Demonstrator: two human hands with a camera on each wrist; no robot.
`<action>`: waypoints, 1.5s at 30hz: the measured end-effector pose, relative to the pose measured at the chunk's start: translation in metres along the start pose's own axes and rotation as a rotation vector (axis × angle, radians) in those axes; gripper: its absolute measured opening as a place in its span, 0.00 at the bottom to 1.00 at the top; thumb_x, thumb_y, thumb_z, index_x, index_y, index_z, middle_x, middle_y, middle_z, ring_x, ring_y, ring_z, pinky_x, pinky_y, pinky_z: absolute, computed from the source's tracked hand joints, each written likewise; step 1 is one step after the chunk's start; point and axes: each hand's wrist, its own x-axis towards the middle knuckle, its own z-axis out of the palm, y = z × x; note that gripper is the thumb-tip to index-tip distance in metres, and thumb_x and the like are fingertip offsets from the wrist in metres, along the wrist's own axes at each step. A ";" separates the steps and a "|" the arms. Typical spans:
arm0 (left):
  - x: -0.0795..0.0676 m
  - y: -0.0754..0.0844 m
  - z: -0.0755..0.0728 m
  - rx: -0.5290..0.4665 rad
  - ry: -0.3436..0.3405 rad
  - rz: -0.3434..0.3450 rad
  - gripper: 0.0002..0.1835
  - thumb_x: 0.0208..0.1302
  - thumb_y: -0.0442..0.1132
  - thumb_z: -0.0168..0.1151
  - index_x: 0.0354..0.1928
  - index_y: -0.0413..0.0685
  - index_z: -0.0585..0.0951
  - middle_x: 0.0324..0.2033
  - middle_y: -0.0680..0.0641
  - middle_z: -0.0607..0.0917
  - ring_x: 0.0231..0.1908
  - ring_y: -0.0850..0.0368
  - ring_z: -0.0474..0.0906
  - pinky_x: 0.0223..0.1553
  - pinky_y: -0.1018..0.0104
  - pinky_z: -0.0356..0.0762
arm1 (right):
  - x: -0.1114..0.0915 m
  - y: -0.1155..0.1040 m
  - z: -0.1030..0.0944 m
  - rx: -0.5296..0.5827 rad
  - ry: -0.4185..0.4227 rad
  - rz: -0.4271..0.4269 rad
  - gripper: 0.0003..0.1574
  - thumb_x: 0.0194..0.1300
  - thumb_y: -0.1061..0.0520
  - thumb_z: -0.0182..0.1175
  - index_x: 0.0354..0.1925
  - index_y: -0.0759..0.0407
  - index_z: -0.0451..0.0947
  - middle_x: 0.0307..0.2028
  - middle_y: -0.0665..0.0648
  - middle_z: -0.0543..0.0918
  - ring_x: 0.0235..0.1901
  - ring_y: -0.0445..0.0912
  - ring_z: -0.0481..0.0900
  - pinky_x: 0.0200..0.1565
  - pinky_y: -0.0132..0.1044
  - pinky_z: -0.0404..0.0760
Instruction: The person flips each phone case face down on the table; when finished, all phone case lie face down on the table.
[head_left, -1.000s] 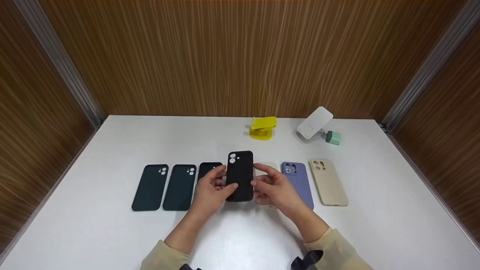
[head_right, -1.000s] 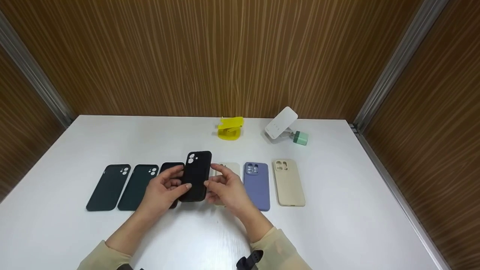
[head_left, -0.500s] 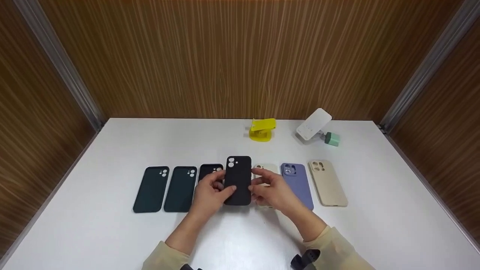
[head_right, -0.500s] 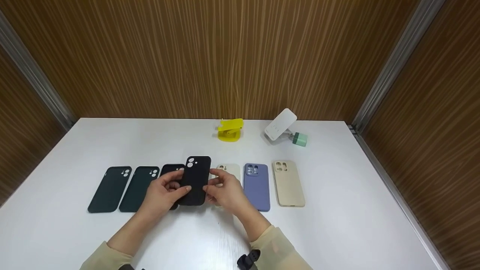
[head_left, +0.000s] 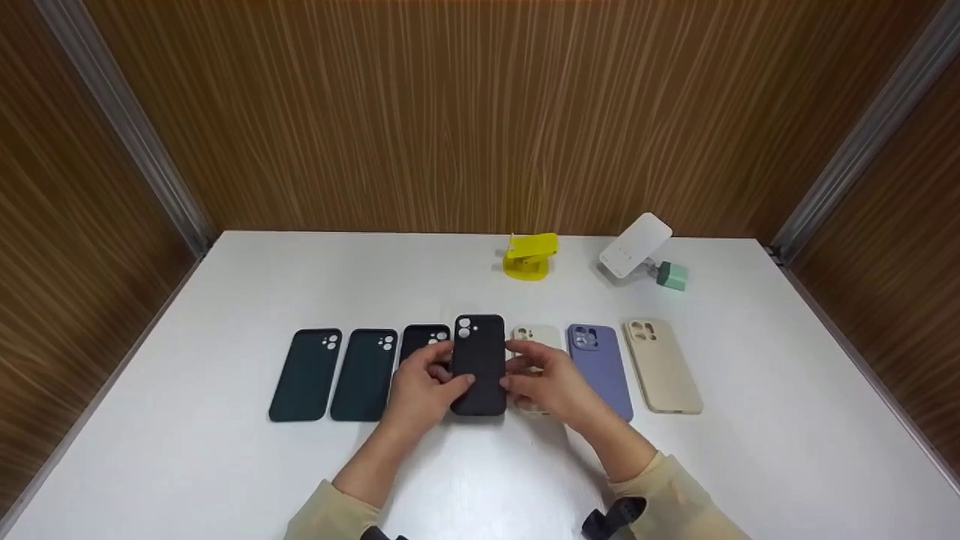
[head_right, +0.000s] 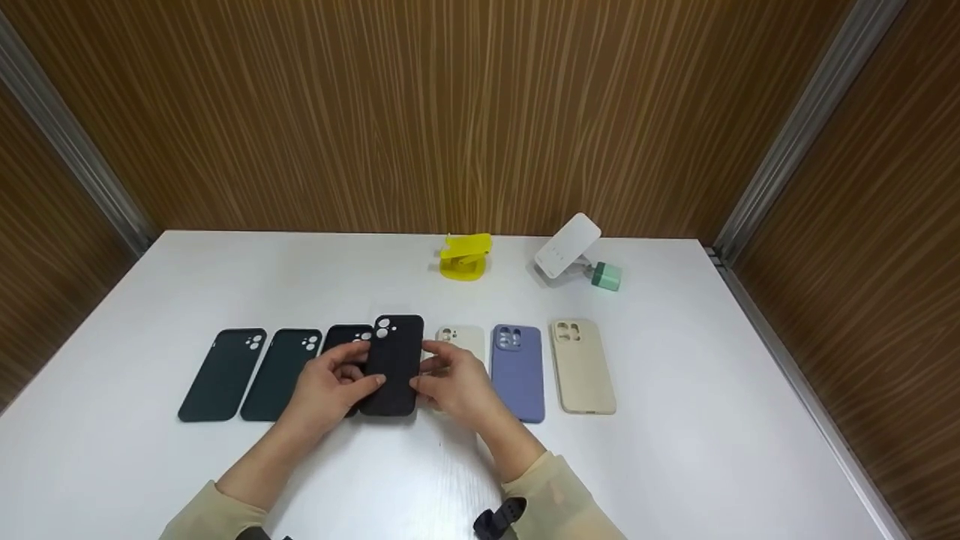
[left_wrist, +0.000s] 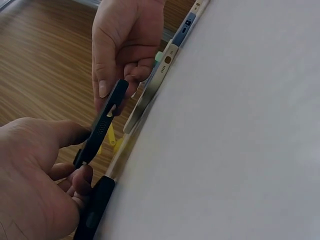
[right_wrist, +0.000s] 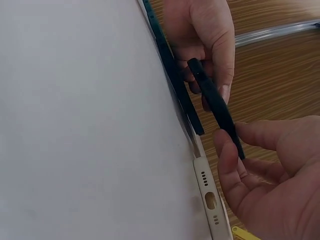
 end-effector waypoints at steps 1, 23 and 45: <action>0.000 0.000 0.000 0.003 -0.003 -0.001 0.31 0.59 0.31 0.78 0.65 0.34 0.80 0.49 0.41 0.85 0.40 0.54 0.78 0.40 0.71 0.78 | 0.000 0.001 0.000 -0.001 -0.003 -0.005 0.39 0.67 0.71 0.66 0.74 0.73 0.67 0.49 0.66 0.83 0.35 0.45 0.83 0.31 0.33 0.81; -0.001 -0.004 0.001 0.070 -0.031 -0.023 0.32 0.59 0.30 0.78 0.66 0.33 0.79 0.50 0.41 0.82 0.42 0.54 0.78 0.42 0.67 0.79 | 0.005 0.009 -0.003 -0.176 0.035 -0.083 0.37 0.64 0.69 0.68 0.70 0.75 0.72 0.48 0.65 0.85 0.38 0.45 0.81 0.31 0.29 0.77; 0.000 -0.006 0.002 0.140 -0.059 0.018 0.30 0.58 0.32 0.79 0.63 0.32 0.81 0.44 0.44 0.80 0.39 0.56 0.75 0.42 0.64 0.76 | 0.004 0.010 -0.004 -0.190 0.029 -0.061 0.35 0.66 0.68 0.70 0.69 0.73 0.74 0.50 0.67 0.86 0.42 0.48 0.82 0.38 0.31 0.82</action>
